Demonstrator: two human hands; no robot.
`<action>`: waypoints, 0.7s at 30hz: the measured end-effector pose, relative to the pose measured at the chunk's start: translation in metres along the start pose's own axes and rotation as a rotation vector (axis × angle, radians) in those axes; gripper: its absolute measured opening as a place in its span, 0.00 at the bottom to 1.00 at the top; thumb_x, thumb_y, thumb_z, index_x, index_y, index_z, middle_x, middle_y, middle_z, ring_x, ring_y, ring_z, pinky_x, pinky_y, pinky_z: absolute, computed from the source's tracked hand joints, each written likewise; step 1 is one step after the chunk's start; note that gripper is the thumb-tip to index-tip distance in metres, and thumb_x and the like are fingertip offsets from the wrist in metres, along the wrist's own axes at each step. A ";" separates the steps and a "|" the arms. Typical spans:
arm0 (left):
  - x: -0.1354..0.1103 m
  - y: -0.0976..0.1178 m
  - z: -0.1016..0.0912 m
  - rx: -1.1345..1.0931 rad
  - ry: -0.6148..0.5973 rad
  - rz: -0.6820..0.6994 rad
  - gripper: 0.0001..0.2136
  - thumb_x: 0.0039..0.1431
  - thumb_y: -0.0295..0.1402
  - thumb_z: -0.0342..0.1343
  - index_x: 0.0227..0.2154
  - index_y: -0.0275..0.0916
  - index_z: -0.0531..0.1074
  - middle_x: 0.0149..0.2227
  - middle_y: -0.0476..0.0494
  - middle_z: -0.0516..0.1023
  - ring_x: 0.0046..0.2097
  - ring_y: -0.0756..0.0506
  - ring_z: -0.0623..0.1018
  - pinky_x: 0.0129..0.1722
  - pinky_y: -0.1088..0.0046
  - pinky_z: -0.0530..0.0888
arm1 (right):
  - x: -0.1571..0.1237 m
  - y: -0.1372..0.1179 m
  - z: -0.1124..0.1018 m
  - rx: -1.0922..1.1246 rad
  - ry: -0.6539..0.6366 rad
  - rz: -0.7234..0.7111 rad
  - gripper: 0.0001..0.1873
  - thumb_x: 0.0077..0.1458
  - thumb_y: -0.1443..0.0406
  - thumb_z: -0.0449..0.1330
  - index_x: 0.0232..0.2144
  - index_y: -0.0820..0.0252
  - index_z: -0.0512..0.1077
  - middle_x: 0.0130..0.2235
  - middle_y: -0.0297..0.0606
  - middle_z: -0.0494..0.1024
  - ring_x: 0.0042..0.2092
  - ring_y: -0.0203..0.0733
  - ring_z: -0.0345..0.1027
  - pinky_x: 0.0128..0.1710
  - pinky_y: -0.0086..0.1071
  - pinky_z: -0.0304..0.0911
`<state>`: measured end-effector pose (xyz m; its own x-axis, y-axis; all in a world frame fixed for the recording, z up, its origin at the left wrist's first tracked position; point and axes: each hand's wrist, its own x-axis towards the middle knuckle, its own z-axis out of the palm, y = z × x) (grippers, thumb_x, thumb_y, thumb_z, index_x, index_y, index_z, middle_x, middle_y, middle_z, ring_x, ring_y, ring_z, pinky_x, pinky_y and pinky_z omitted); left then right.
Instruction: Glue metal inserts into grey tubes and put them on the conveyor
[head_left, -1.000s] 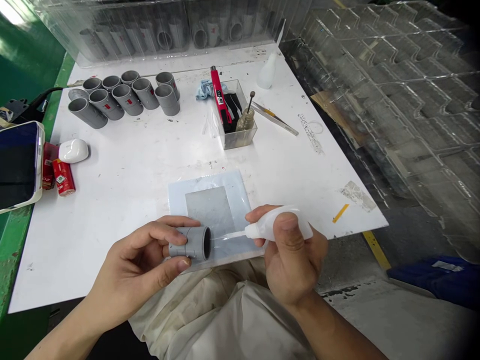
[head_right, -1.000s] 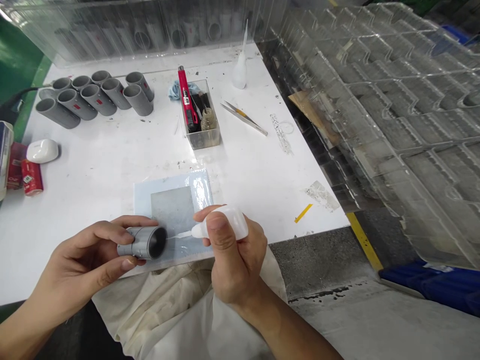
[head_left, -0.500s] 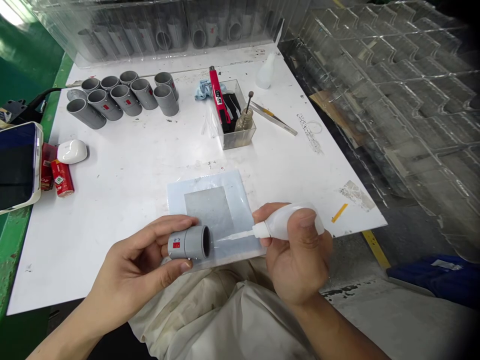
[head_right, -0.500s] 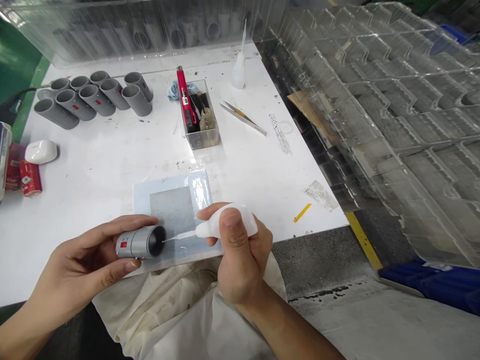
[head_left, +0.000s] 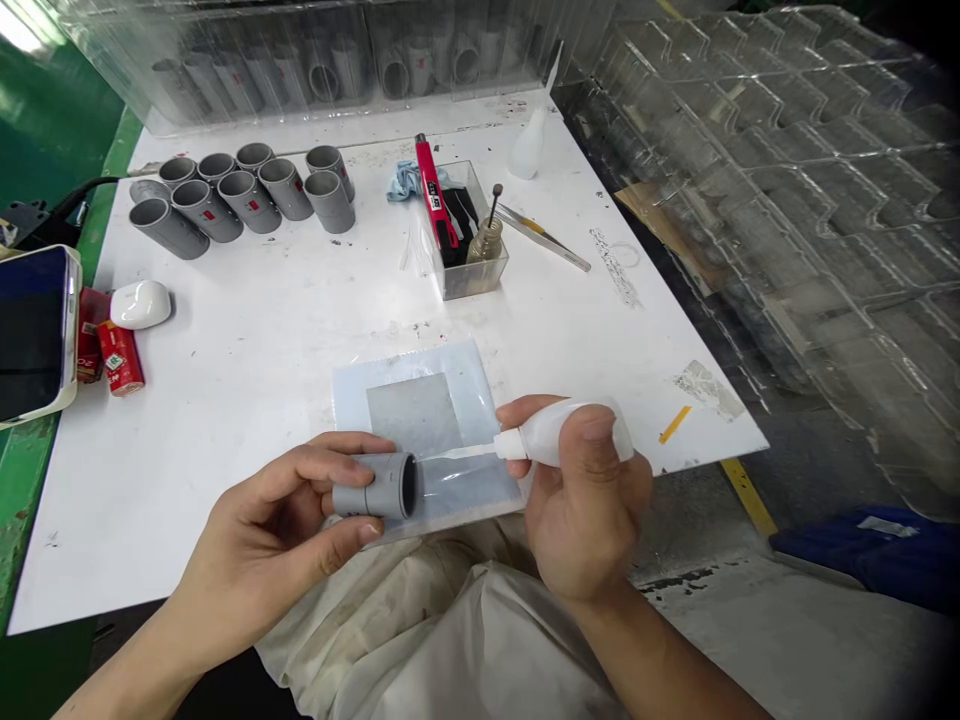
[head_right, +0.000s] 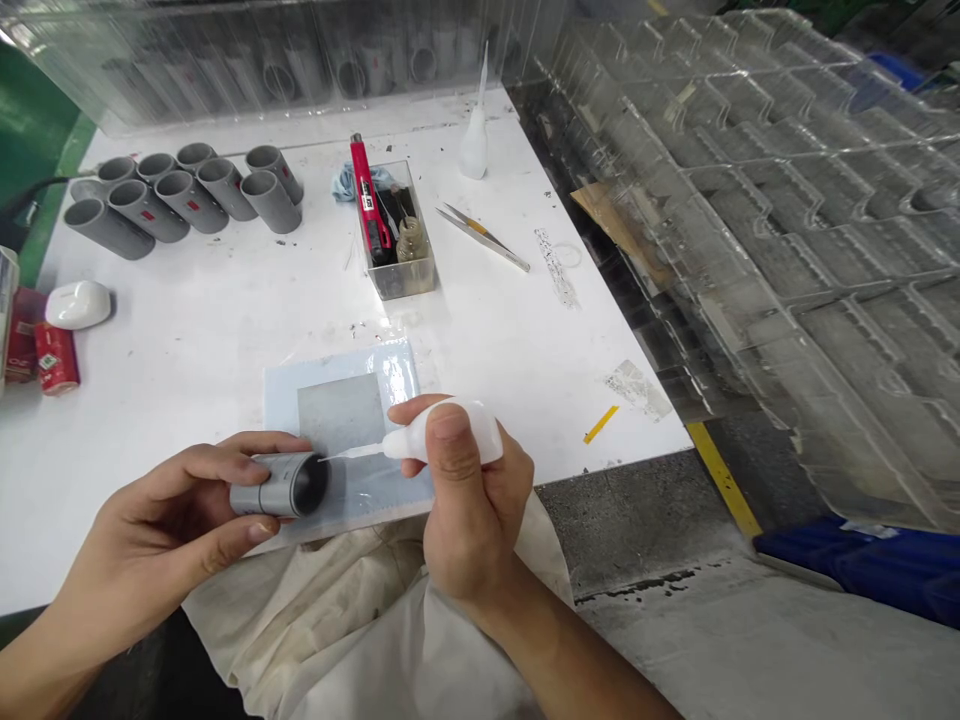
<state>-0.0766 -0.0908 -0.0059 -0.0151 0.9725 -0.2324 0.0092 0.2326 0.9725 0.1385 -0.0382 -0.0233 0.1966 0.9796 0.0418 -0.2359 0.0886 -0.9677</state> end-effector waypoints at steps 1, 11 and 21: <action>-0.001 0.000 0.000 0.009 -0.007 0.005 0.07 0.61 0.32 0.73 0.40 0.49 0.82 0.55 0.45 0.84 0.56 0.43 0.80 0.44 0.78 0.81 | 0.000 0.000 0.000 -0.009 -0.004 0.004 0.23 0.71 0.48 0.60 0.33 0.55 0.85 0.27 0.35 0.77 0.27 0.39 0.70 0.29 0.36 0.67; 0.004 -0.009 -0.015 0.131 -0.160 0.095 0.12 0.63 0.25 0.69 0.42 0.53 0.79 0.60 0.49 0.80 0.62 0.43 0.77 0.47 0.76 0.82 | -0.001 -0.001 -0.001 -0.045 -0.018 0.027 0.22 0.71 0.49 0.61 0.32 0.52 0.85 0.35 0.36 0.84 0.29 0.38 0.71 0.31 0.36 0.67; 0.003 -0.008 -0.015 0.147 -0.144 0.099 0.11 0.62 0.26 0.70 0.40 0.52 0.79 0.58 0.49 0.81 0.61 0.44 0.78 0.47 0.77 0.82 | -0.002 0.000 -0.004 -0.059 -0.040 0.015 0.21 0.70 0.50 0.62 0.32 0.54 0.85 0.30 0.36 0.81 0.28 0.38 0.70 0.28 0.36 0.66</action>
<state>-0.0915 -0.0898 -0.0141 0.1361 0.9799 -0.1458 0.1497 0.1252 0.9808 0.1417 -0.0409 -0.0245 0.1546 0.9873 0.0361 -0.1821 0.0644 -0.9812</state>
